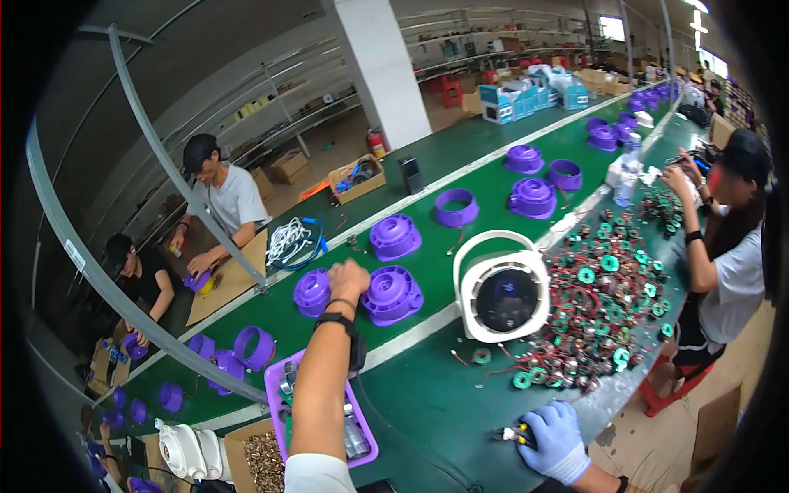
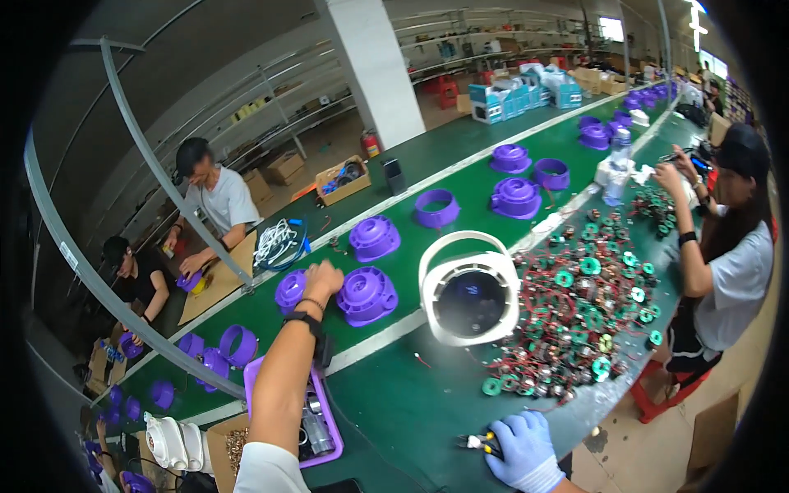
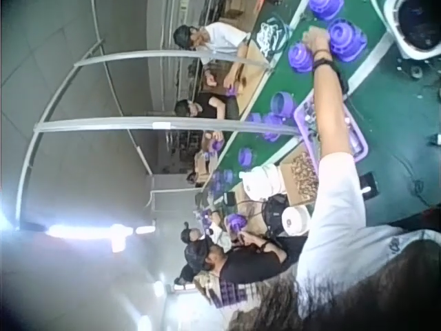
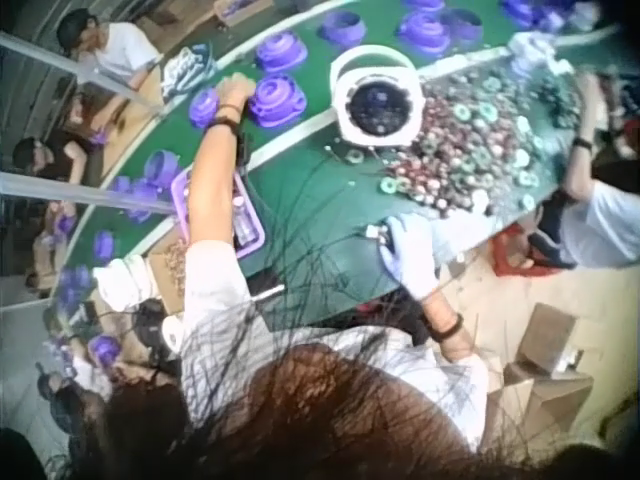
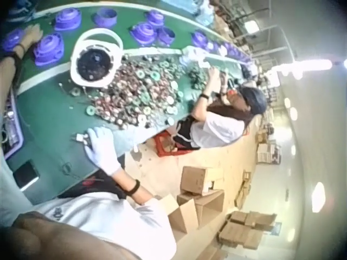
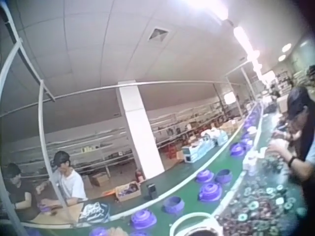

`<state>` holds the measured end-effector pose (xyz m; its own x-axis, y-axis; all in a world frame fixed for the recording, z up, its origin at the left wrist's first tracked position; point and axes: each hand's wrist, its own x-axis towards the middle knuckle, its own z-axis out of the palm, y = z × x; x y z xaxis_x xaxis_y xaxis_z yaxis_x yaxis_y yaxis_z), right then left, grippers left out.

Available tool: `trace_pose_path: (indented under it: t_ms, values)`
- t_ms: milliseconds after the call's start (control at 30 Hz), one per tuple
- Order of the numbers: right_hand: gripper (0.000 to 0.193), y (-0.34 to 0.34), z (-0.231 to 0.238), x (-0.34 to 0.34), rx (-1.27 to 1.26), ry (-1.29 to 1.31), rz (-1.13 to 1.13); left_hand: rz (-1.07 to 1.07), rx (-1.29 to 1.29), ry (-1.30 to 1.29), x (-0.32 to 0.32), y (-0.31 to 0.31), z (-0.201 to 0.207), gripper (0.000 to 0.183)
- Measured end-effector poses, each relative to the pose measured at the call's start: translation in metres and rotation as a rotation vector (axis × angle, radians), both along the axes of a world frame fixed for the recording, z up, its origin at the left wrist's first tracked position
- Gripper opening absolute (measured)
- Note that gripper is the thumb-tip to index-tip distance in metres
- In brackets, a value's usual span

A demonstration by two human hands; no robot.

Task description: Manually assemble and secure electrical components and wires into plastic housings using a screwdriver and wire cutters.

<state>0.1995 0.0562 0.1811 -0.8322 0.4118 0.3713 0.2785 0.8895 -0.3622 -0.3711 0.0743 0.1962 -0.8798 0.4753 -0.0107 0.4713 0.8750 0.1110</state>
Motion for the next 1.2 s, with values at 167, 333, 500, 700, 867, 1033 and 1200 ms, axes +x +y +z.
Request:
trace_pose_path:
  t_ms: [167, 333, 500, 700, 867, 1033, 1200]
  values:
    - [0.042, -0.004, 0.016, -0.004, -0.161, -0.057, -0.023, -0.026, 0.14, -0.08, -0.073, 0.05, -0.021, 0.051]
    - [0.043, -0.004, 0.015, -0.008, -0.209, -0.104, -0.027, -0.191, -0.019, -0.237, -0.119, 0.069, -0.047, 0.049]
    - [0.046, -0.009, 0.013, -0.007, -0.135, -0.109, -0.08, 0.093, 0.418, -0.217, -0.109, 0.085, -0.033, 0.035]
    - [0.047, -0.004, 0.01, -0.009, -0.192, -0.095, -0.027, 0.141, 0.837, 0.003, -0.237, -0.031, -0.013, 0.015]
    - [0.041, -0.015, 0.015, -0.011, -0.138, -0.143, -0.16, 0.131, 0.582, -0.08, -0.213, -0.054, -0.011, 0.03]
    - [0.036, 0.003, 0.006, -0.008, -0.175, -0.079, -0.022, 0.694, 0.853, 0.316, -0.324, -0.234, -0.033, 0.049]
    - [0.035, -0.013, 0.017, -0.015, -0.125, -0.135, -0.122, 0.499, 0.829, -0.431, -0.268, -0.182, -0.063, 0.027]
